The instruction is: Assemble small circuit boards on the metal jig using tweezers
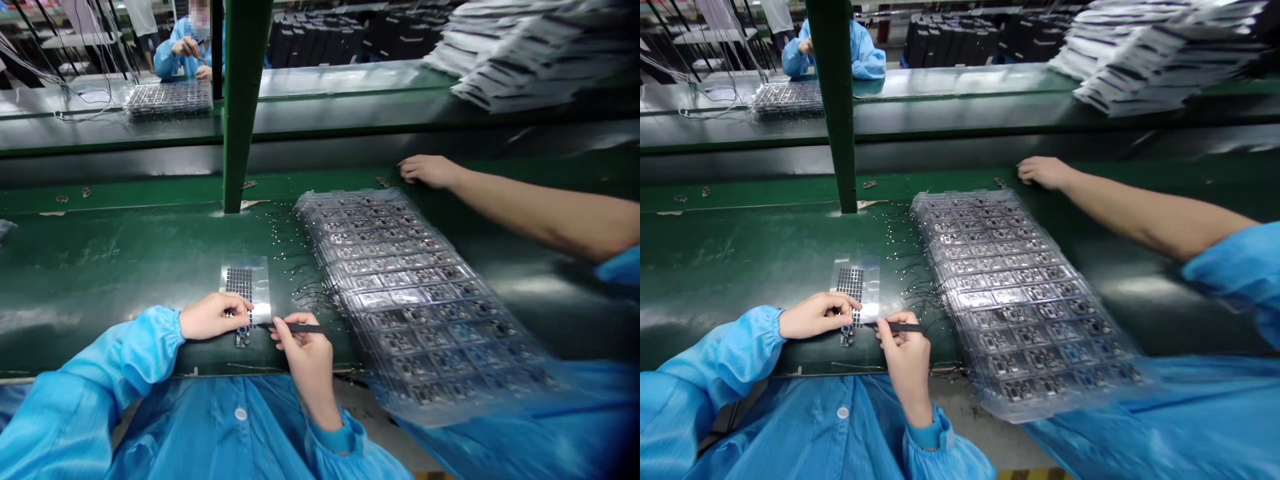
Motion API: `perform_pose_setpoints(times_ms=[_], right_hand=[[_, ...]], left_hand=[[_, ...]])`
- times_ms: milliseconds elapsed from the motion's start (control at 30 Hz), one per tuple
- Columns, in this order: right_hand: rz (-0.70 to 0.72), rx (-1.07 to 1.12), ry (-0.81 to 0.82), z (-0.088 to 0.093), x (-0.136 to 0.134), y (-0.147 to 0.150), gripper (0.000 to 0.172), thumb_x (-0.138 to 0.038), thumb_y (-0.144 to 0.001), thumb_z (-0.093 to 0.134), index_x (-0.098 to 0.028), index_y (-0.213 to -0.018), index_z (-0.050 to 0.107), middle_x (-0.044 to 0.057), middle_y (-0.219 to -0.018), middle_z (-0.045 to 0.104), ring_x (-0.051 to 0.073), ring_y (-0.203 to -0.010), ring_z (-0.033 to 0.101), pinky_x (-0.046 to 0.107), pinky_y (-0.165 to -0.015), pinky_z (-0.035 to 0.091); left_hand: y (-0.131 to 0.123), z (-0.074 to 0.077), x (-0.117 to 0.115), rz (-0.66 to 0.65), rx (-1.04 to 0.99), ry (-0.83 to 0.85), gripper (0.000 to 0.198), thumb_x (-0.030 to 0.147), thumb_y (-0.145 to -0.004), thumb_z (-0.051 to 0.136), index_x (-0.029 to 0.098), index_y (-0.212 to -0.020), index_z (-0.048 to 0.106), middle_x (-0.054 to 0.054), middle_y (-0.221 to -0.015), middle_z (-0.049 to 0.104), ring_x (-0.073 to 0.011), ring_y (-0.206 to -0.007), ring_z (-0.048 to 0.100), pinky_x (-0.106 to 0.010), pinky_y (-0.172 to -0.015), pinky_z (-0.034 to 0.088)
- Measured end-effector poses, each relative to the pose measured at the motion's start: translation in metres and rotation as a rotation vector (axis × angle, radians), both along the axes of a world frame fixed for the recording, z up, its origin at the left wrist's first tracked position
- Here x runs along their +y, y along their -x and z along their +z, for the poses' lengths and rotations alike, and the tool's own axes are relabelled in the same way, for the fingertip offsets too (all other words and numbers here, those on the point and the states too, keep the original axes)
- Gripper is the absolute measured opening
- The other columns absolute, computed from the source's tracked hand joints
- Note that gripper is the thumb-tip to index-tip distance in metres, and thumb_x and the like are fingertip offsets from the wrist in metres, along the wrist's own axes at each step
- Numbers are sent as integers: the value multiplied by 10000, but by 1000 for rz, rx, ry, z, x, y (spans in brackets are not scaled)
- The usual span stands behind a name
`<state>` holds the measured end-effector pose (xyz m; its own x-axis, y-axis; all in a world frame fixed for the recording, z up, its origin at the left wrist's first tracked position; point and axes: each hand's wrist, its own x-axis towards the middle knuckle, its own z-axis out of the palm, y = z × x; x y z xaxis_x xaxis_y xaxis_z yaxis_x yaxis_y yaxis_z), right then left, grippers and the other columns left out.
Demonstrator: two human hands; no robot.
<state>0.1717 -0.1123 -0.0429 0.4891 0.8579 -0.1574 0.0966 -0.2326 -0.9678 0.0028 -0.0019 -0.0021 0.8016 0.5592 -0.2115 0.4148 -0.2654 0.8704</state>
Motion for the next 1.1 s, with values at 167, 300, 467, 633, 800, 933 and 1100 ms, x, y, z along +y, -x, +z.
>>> perform_pose_setpoints(times_ms=[167, 300, 467, 633, 800, 933, 1100], right_hand=[[32, -76, 28, 0, 0, 2, 283, -458, -763, 661, -201, -747, 543, 38, -627, 685, 210, -580, 675, 265, -497, 508], [53, -130, 29, 2, -1, 2, 267, -447, -788, 636, -204, -731, 542, 29, -626, 663, 197, -574, 660, 248, -472, 480], [58, -122, 9, 4, -1, 2, 258, -438, -791, 633, -202, -726, 550, 29, -628, 659, 198, -583, 660, 243, -468, 470], [53, -90, 26, 3, 0, 2, 279, -460, -771, 648, -203, -715, 553, 33, -635, 670, 206, -598, 665, 248, -480, 470], [19, 23, -20, 1, 0, 2, 239, -406, -768, 670, -199, -733, 556, 15, -630, 664, 203, -623, 683, 267, -539, 516], [22, 148, -112, 2, 0, 0, 218, -364, -769, 683, -190, -714, 564, -2, -608, 645, 173, -590, 661, 281, -586, 534], [-14, 219, -145, 1, -1, 0, 219, -358, -766, 691, -187, -712, 565, -7, -606, 639, 152, -557, 639, 276, -583, 539]], left_hand=[[0, -1, -2, 6, -4, -8, 176, 240, -850, 551, 156, -698, 580, -79, -1091, 660, -185, -1025, 595, -268, -810, 443], [-1, 3, -3, 6, 17, 16, 154, 231, -847, 551, 159, -719, 596, -82, -1123, 654, -185, -1037, 599, -245, -756, 457], [-2, 5, -5, 17, 33, 36, 138, 216, -839, 552, 157, -728, 610, -80, -1136, 653, -183, -1007, 612, -222, -687, 464], [-2, 4, -6, 31, 39, 27, 137, 223, -838, 555, 159, -734, 618, -73, -1157, 644, -173, -967, 622, -213, -669, 461], [-3, 3, -6, 37, 47, 44, 137, 222, -836, 556, 158, -730, 615, -71, -1167, 641, -180, -994, 621, -211, -672, 459], [-4, 3, -6, 37, 31, 48, 135, 218, -827, 569, 160, -712, 609, -80, -1110, 669, -197, -1047, 608, -226, -715, 460], [-4, 1, -4, 89, 18, 116, 154, 221, -822, 576, 151, -685, 587, -80, -1068, 686, -190, -1014, 625, -226, -739, 458]])
